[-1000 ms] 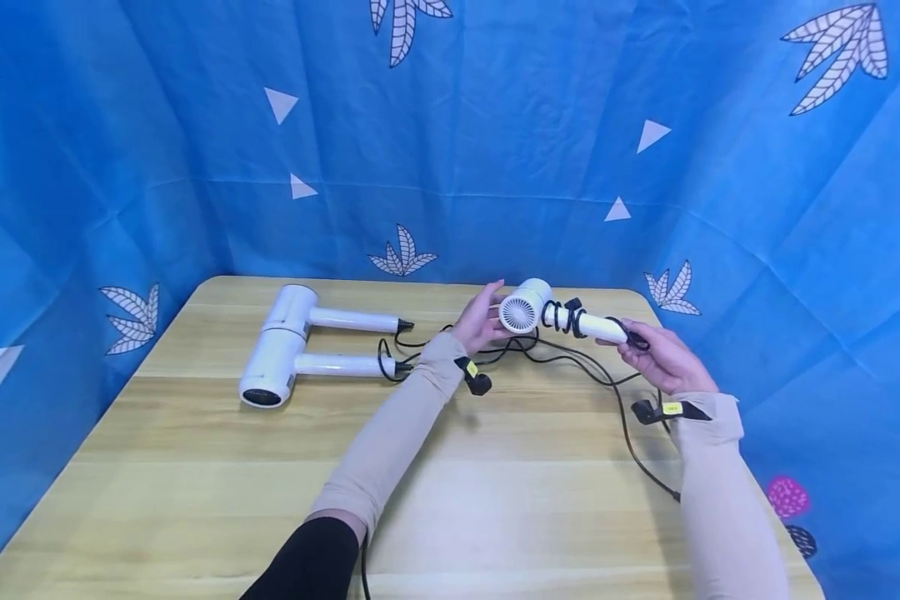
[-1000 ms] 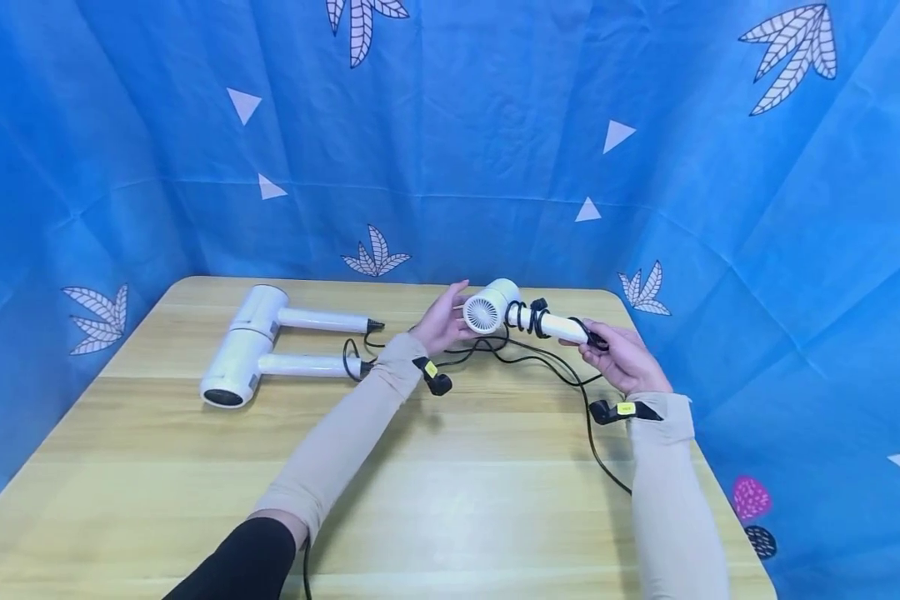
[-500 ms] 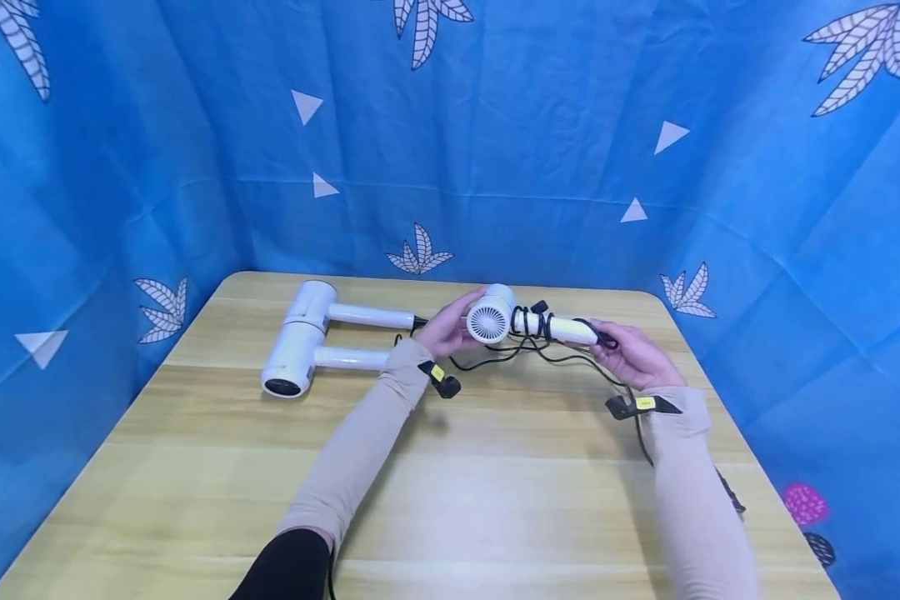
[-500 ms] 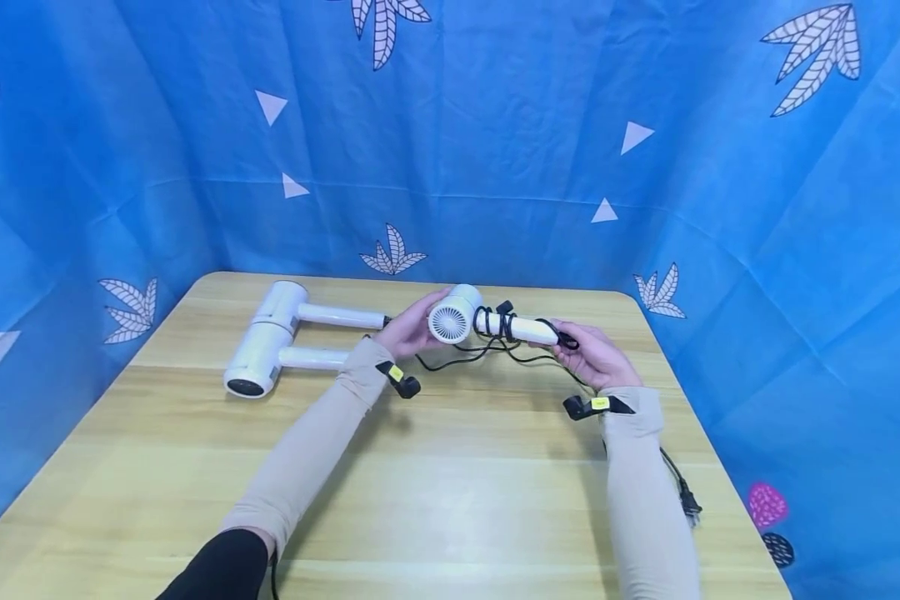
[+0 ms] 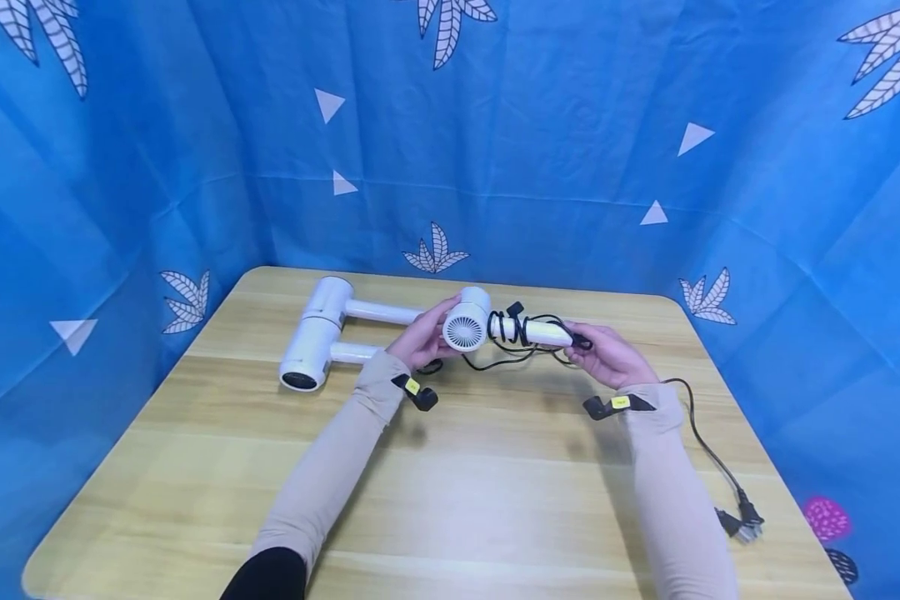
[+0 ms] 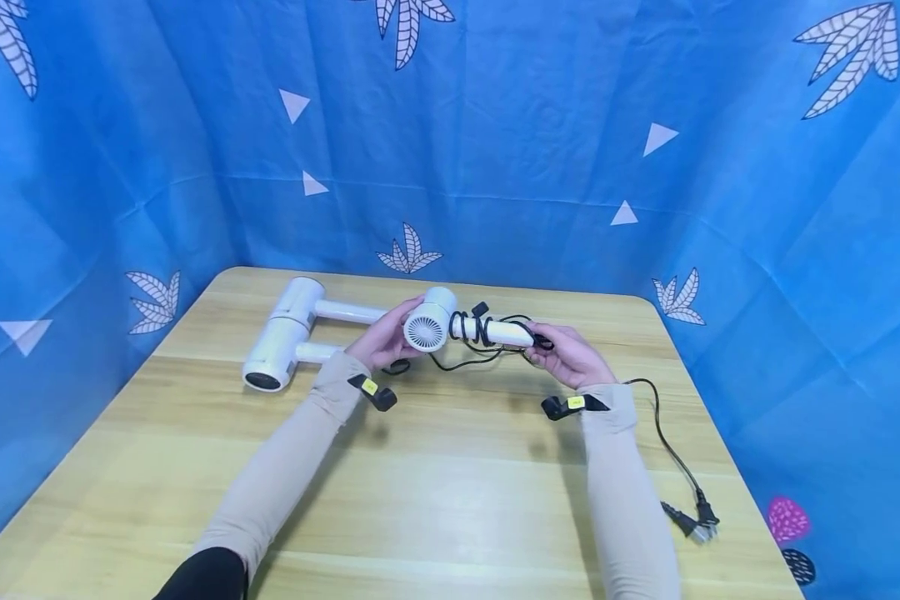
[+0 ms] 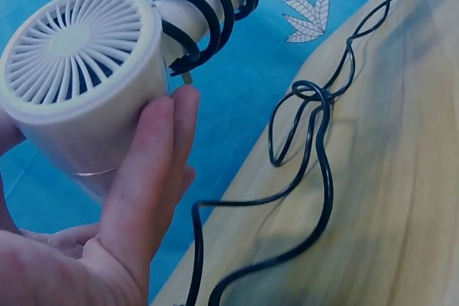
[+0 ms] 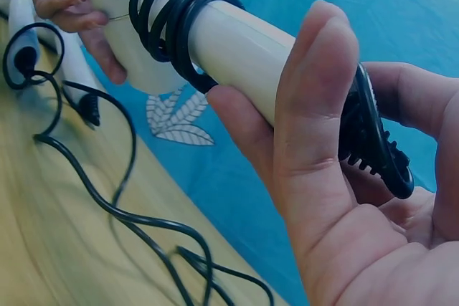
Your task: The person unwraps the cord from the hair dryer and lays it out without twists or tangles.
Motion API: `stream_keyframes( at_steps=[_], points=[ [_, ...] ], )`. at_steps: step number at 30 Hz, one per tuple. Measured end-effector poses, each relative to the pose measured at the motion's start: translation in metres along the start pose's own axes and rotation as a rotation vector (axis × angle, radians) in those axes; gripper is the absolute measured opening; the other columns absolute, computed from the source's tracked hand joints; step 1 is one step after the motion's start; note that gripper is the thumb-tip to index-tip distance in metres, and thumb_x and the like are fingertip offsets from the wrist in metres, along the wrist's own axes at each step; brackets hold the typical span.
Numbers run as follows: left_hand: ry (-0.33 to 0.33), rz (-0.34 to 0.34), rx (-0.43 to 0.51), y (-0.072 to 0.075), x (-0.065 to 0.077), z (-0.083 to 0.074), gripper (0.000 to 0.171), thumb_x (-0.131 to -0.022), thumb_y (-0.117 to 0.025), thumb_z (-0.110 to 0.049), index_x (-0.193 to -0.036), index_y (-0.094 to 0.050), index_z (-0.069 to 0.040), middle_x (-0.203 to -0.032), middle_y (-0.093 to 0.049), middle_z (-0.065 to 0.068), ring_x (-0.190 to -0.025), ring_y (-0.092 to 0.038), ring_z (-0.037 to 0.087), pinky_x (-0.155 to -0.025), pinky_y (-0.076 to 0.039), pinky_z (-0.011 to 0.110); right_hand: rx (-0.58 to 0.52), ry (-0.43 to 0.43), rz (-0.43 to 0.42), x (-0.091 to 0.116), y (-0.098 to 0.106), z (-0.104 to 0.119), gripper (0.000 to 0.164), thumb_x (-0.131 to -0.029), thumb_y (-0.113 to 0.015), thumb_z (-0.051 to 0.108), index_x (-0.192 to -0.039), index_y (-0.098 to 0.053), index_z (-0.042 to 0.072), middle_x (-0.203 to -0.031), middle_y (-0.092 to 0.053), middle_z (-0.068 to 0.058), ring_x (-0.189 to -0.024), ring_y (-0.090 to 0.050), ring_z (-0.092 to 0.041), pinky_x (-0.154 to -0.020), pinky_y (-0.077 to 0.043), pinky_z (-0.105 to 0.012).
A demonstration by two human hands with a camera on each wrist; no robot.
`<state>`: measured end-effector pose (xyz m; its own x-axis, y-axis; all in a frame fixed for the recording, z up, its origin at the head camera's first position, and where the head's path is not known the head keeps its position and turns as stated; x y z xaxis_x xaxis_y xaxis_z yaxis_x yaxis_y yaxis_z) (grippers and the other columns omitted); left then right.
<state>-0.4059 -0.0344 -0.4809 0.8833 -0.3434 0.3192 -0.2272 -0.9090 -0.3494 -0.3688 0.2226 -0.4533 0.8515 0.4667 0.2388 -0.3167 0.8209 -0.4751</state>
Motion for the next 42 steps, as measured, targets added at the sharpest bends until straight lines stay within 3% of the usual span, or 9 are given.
stream_keyframes(
  at_steps=[6,12,19,24,29,35,39,42],
  points=[
    [0.003,-0.025,0.021,0.017,0.012,0.005,0.063,-0.102,-0.058,-0.05,-0.151,-0.047,-0.011,-0.115,-0.065,0.006,-0.089,-0.074,0.016,-0.078,-0.066,0.034,0.021,-0.02,0.033,-0.009,-0.011,-0.01,0.033,-0.112,-0.042,0.015,-0.107,-0.074,0.006,-0.1,-0.077,-0.019,-0.069,-0.068,-0.01,-0.064,-0.058,-0.015],
    [-0.012,-0.048,0.06,0.03,0.023,0.008,0.061,-0.101,-0.062,-0.045,-0.148,-0.05,-0.009,-0.106,-0.071,0.004,-0.083,-0.077,0.016,-0.073,-0.066,0.031,0.04,-0.037,0.045,-0.018,-0.018,-0.019,0.032,-0.112,-0.042,0.014,-0.109,-0.073,0.008,-0.104,-0.078,-0.021,-0.069,-0.069,-0.01,-0.063,-0.058,-0.015],
    [-0.031,-0.068,0.102,0.039,0.033,0.009,0.057,-0.102,-0.063,-0.037,-0.148,-0.05,-0.006,-0.103,-0.073,0.004,-0.083,-0.077,0.017,-0.073,-0.067,0.034,0.113,-0.039,0.021,-0.027,-0.02,-0.028,0.02,-0.11,-0.049,0.016,-0.115,-0.068,0.013,-0.106,-0.078,-0.02,-0.069,-0.068,-0.01,-0.062,-0.057,-0.015],
    [-0.054,-0.083,0.087,0.043,0.036,0.006,0.056,-0.102,-0.063,-0.037,-0.144,-0.052,-0.003,-0.097,-0.075,0.003,-0.08,-0.078,0.015,-0.07,-0.066,0.031,0.149,-0.047,0.002,-0.03,-0.021,-0.033,0.02,-0.11,-0.049,0.018,-0.116,-0.067,0.016,-0.105,-0.079,-0.015,-0.076,-0.074,-0.013,-0.076,-0.063,-0.023],
    [-0.073,-0.099,0.073,0.048,0.038,0.004,0.05,-0.102,-0.062,-0.035,-0.139,-0.054,-0.001,-0.094,-0.075,0.003,-0.076,-0.077,0.014,-0.065,-0.065,0.028,0.185,-0.053,0.063,-0.031,-0.026,-0.034,0.02,-0.11,-0.05,0.019,-0.116,-0.068,0.014,-0.109,-0.078,-0.013,-0.09,-0.078,-0.018,-0.096,-0.062,-0.034],
    [-0.082,-0.096,0.082,0.051,0.039,0.003,0.048,-0.103,-0.06,-0.034,-0.138,-0.054,-0.002,-0.093,-0.075,0.003,-0.076,-0.076,0.014,-0.062,-0.064,0.028,0.26,-0.061,0.119,-0.033,-0.032,-0.032,0.02,-0.11,-0.05,0.025,-0.12,-0.064,0.015,-0.111,-0.079,-0.01,-0.096,-0.079,-0.019,-0.095,-0.061,-0.034],
    [-0.085,-0.1,0.088,0.054,0.04,0.003,0.046,-0.103,-0.06,-0.034,-0.136,-0.054,-0.003,-0.093,-0.075,0.003,-0.076,-0.076,0.014,-0.063,-0.064,0.028,0.308,-0.076,0.149,-0.036,-0.036,-0.031,0.023,-0.111,-0.048,0.027,-0.125,-0.061,0.014,-0.113,-0.079,-0.009,-0.1,-0.078,-0.02,-0.105,-0.057,-0.043],
    [-0.074,-0.112,0.098,0.056,0.041,0.003,0.045,-0.102,-0.06,-0.035,-0.135,-0.055,-0.004,-0.092,-0.075,0.003,-0.076,-0.076,0.014,-0.063,-0.064,0.027,0.339,-0.066,0.141,-0.036,-0.039,-0.026,0.027,-0.111,-0.047,0.027,-0.131,-0.056,0.011,-0.116,-0.077,-0.007,-0.106,-0.077,-0.023,-0.105,-0.058,-0.044]
  ],
)
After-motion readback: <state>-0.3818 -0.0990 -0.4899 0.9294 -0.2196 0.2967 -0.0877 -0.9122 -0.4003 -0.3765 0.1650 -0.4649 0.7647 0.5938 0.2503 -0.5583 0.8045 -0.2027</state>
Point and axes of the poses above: each hand's wrist, its own x-axis away from the middle knuckle, its own y-axis out of the back of the hand, z = x × y, the point moved 10 cm from there along -x, towards the middle knuckle
